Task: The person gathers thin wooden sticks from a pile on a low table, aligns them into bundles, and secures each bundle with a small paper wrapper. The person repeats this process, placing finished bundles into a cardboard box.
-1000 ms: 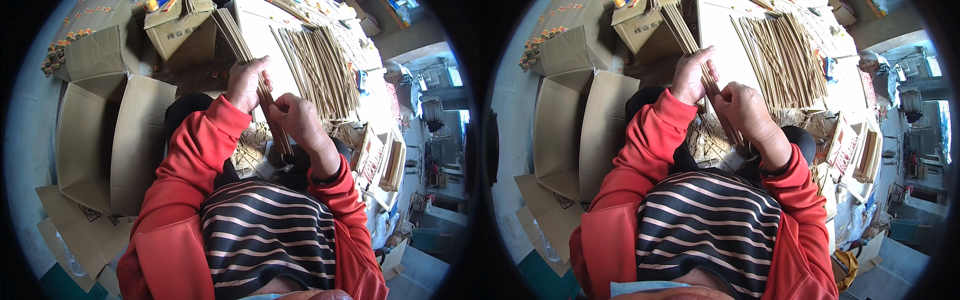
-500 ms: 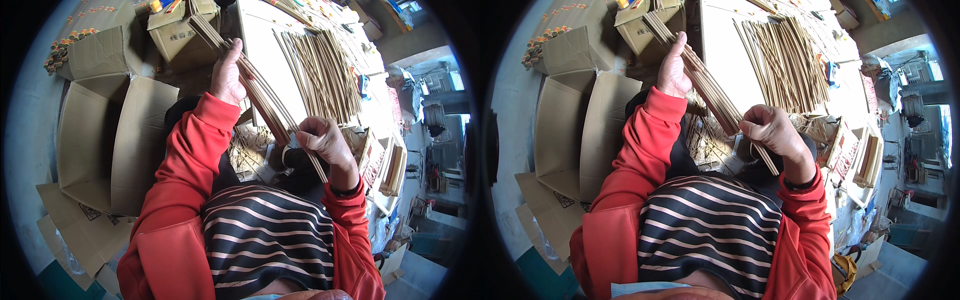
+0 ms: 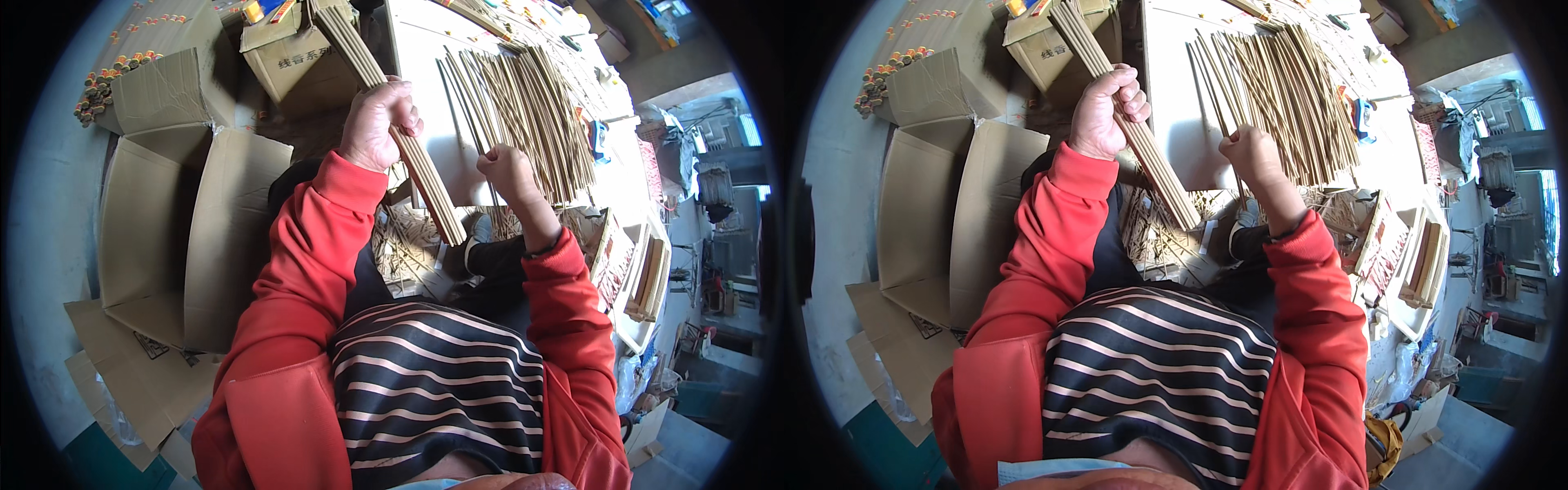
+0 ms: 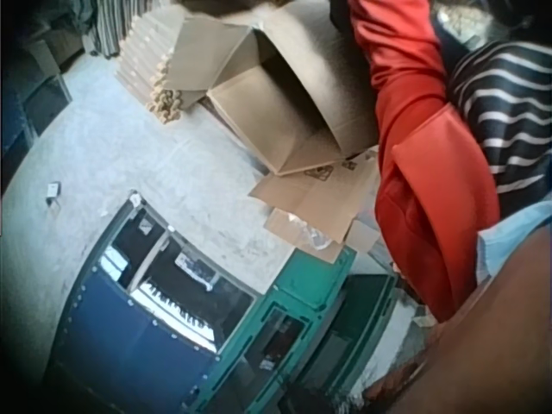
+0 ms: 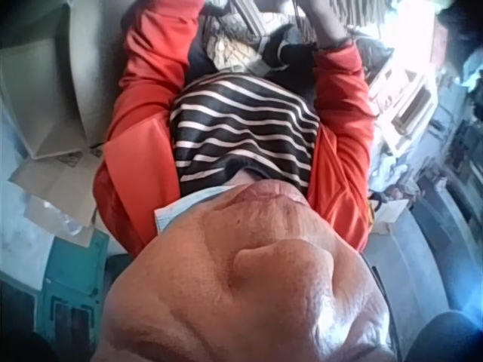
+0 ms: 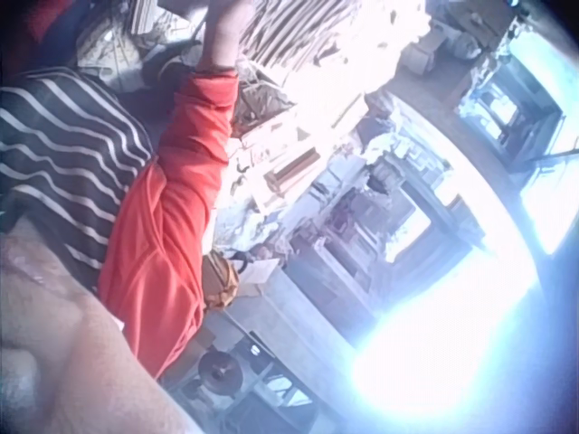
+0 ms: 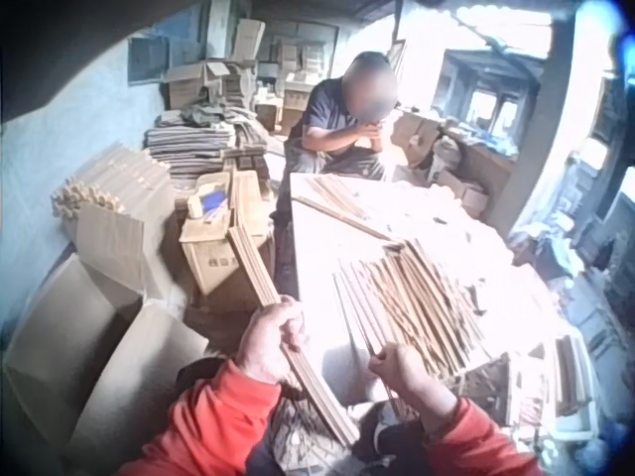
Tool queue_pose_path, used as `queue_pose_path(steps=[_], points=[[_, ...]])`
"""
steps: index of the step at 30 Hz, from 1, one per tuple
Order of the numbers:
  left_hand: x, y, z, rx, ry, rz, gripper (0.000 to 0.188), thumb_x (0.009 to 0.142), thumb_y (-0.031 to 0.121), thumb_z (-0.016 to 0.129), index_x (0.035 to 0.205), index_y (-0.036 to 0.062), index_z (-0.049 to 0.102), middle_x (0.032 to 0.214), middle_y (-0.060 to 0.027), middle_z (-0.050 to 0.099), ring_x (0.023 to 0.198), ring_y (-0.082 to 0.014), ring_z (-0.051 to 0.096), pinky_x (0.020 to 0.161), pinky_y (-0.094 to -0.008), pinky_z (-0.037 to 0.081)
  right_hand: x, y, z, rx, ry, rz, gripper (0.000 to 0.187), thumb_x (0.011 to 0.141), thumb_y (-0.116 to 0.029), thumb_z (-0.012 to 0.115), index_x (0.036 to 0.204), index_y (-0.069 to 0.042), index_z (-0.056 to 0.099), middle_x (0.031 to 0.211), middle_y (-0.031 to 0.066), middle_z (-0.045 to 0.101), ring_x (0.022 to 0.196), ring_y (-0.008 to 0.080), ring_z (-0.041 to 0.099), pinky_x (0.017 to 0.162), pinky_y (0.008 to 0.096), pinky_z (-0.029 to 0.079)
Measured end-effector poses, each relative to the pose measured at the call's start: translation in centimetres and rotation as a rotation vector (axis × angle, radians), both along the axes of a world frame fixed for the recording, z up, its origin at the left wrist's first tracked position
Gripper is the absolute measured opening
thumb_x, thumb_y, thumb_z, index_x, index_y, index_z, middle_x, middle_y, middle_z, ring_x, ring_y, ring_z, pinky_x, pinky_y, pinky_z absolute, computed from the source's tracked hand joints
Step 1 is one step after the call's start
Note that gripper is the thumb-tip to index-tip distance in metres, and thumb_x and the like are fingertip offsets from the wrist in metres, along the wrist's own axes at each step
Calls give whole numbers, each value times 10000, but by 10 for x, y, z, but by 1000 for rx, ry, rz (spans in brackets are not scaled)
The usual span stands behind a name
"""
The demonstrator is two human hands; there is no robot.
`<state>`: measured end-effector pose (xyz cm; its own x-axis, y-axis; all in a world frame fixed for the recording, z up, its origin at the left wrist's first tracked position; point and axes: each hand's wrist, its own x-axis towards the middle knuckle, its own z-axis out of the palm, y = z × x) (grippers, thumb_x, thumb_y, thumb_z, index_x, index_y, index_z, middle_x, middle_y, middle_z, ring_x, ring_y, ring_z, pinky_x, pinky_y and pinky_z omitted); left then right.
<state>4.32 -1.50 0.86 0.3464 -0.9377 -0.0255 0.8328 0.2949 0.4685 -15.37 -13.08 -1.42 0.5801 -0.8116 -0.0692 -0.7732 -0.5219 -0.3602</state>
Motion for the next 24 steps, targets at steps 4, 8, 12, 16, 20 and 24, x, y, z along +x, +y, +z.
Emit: queue_pose_path(steps=[4, 8, 12, 16, 20, 24], points=[[0, -1, -2, -73, 52, -97, 58, 772, 85, 575, 759, 102, 522, 544, 5, 458, 459, -124, 443, 447, -268, 364, 17, -16, -12, -174, 174, 40, 287, 811, -300, 494, 807, -30, 592, 777, 166, 630, 736, 293, 623, 690, 393, 501], [0, 1, -1, -66, 39, -96, 64, 773, 93, 578, 760, 104, 516, 550, 11, 456, 471, -124, 449, 455, -272, 374, 20, -1, 15, -372, 136, 121, 268, 828, -292, 524, 786, -30, 562, 786, 155, 620, 774, 284, 606, 692, 378, 492], [-4, 3, 0, -39, 19, -55, 70, 771, 92, 577, 777, 107, 510, 559, 10, 460, 476, -123, 454, 451, -267, 375, 21, 50, 42, 66, -442, 183, 305, 829, -302, 601, 866, 1, 586, 703, 114, 597, 709, 233, 598, 656, 341, 488], [-16, 2, 8, -104, 34, -113, 105, 794, 121, 565, 724, 115, 486, 568, 34, 429, 474, -92, 420, 438, -231, 358, 20, 97, 43, 1352, -605, 119, 285, 839, -269, 614, 889, -1, 529, 622, 38, 546, 531, 107, 543, 454, 240, 447], [-19, 3, 10, 105, -66, 68, 131, 787, 120, 585, 713, 117, 477, 572, 33, 422, 480, -100, 422, 466, -237, 370, 16, 102, 28, 662, -350, 163, 230, 832, -215, 601, 797, -19, 487, 546, 41, 518, 440, 133, 531, 374, 272, 418], [-13, 2, 4, 195, -28, 167, 159, 790, 102, 584, 696, 124, 457, 566, 35, 406, 484, -95, 404, 472, -242, 358, 17, 108, 13, -3, -204, 235, 284, 807, -227, 624, 794, 4, 460, 545, 57, 513, 462, 152, 525, 418, 309, 430]])
